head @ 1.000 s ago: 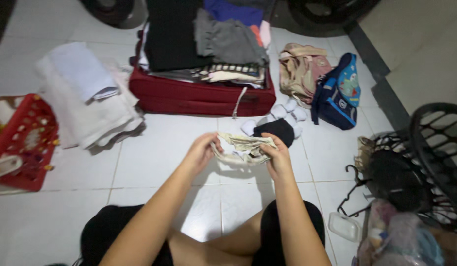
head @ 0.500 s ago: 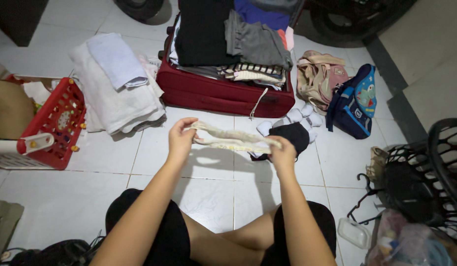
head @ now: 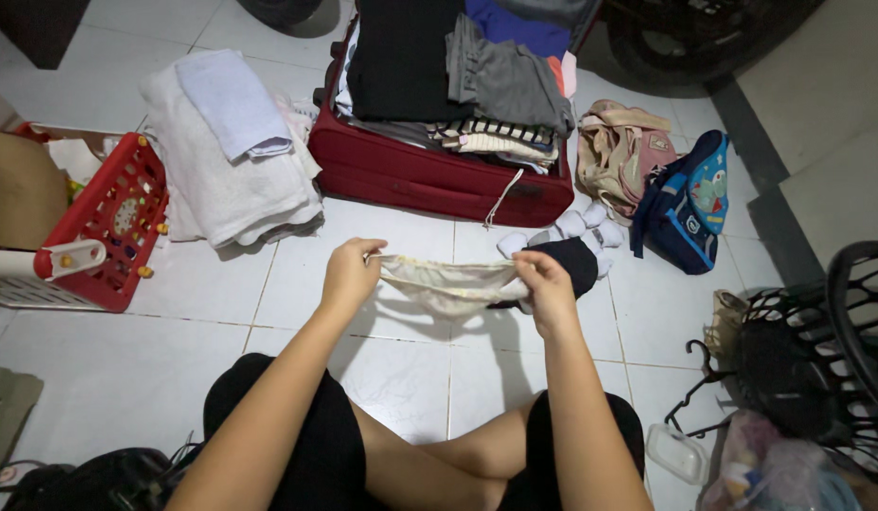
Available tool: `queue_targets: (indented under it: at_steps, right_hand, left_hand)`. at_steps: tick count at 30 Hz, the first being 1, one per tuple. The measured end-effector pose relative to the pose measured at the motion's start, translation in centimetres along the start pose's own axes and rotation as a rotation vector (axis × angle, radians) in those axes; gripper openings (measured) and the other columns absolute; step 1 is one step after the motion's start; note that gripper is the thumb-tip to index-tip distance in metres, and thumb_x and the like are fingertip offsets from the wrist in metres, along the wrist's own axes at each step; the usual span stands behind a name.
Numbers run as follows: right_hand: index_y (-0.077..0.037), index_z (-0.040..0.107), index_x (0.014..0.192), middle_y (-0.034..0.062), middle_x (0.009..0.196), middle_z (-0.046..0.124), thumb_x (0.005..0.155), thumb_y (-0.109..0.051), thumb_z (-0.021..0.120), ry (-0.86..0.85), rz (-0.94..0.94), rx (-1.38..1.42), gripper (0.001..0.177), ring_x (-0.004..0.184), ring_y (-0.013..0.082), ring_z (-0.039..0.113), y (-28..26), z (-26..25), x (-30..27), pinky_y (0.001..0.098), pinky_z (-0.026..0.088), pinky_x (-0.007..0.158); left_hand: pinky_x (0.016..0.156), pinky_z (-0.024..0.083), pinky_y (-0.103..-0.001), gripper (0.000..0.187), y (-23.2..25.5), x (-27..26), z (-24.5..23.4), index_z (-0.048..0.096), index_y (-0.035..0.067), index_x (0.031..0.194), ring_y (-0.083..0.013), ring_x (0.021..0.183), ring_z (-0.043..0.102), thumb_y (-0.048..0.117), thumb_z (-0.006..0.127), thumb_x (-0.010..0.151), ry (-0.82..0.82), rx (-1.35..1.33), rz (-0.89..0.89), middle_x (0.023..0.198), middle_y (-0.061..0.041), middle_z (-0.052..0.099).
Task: The person folds items of clothing including a t-shirt and undergarments by hand and places them into an open suitcase.
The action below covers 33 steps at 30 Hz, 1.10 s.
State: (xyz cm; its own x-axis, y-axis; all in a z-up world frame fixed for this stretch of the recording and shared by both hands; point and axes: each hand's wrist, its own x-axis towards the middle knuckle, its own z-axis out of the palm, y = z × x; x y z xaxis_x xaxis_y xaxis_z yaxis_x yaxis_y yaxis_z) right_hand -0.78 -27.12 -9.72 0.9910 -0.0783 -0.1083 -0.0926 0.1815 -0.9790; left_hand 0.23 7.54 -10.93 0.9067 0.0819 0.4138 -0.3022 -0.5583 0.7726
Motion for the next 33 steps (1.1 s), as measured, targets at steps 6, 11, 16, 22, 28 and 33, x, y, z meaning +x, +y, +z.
queue_targets:
  at_steps: [6, 11, 16, 22, 28, 33]
  right_hand:
    - [0.005, 0.075, 0.111, 0.0089, 0.088, 0.070, 0.088, -0.002, 0.075, 0.058, -0.008, -0.424, 0.024, 0.068, 0.0138, 0.064, -1.3, 0.6, -1.7, 0.0262, 0.053, 0.058]
    - [0.003, 0.068, 0.106, 0.0069, 0.088, 0.071, 0.087, -0.004, 0.072, 0.071, 0.079, -0.115, 0.021, 0.072, 0.0150, 0.071, 0.3, 0.0, 1.0, 0.0291, 0.061, 0.060]
    - [0.004, 0.070, 0.105, 0.0114, 0.084, 0.071, 0.087, -0.002, 0.072, 0.127, 0.082, -0.117, 0.019, 0.067, 0.0217, 0.067, 10.5, -1.2, 7.8, 0.0306, 0.053, 0.057]
    - [-0.004, 0.077, 0.103, 0.0049, 0.086, 0.073, 0.075, 0.007, 0.068, 0.168, -0.007, -0.365, 0.031, 0.073, 0.0139, 0.066, 21.6, -2.7, 8.8, 0.0267, 0.053, 0.064]
    - [-0.004, 0.080, 0.093, 0.0051, 0.078, 0.073, 0.079, 0.005, 0.060, 0.171, 0.191, -0.530, 0.027, 0.070, 0.0150, 0.064, 22.5, -3.0, 3.9, 0.0285, 0.051, 0.063]
    - [-0.004, 0.076, 0.092, 0.0177, 0.086, 0.070, 0.071, 0.006, 0.061, 0.040, -0.010, -0.975, 0.027, 0.079, 0.0300, 0.067, 18.1, 1.7, 0.6, 0.0412, 0.055, 0.073]
  left_hand:
    - [0.064, 0.047, -0.036, 0.015, -2.5, 0.3, -0.5, 0.079, 0.004, 0.094, -0.0218, 0.067, 0.058, 0.008, 0.067, 0.085, -0.165, -0.140, -0.295, 0.085, -0.010, 0.070]
    - [0.057, 0.050, -0.026, 0.018, -7.1, 1.9, -0.1, 0.072, 0.006, 0.104, -0.0105, 0.060, 0.053, 0.011, 0.066, 0.088, -0.504, -0.680, -0.770, 0.074, -0.001, 0.059]
    - [0.060, 0.060, -0.029, 0.015, -14.3, 1.9, 7.6, 0.066, 0.000, 0.098, -0.0174, 0.065, 0.066, 0.000, 0.061, 0.084, -0.329, -0.830, -0.943, 0.075, -0.008, 0.068]
    - [0.050, 0.044, -0.032, 0.009, -21.6, -4.4, 12.1, 0.069, -0.008, 0.090, -0.0196, 0.058, 0.058, -0.004, 0.063, 0.084, -0.178, -0.828, -0.847, 0.071, -0.012, 0.064]
    - [0.070, 0.051, -0.046, 0.014, -22.4, -3.9, 10.0, 0.076, 0.007, 0.086, -0.0348, 0.075, 0.061, 0.009, 0.069, 0.074, -1.052, 0.742, 0.288, 0.088, -0.018, 0.069]
    - [0.086, 0.052, -0.048, 0.035, -15.0, -6.1, 13.7, 0.070, 0.007, 0.114, -0.0374, 0.106, 0.060, 0.004, 0.063, 0.080, -0.781, 0.576, -0.276, 0.119, -0.017, 0.064]
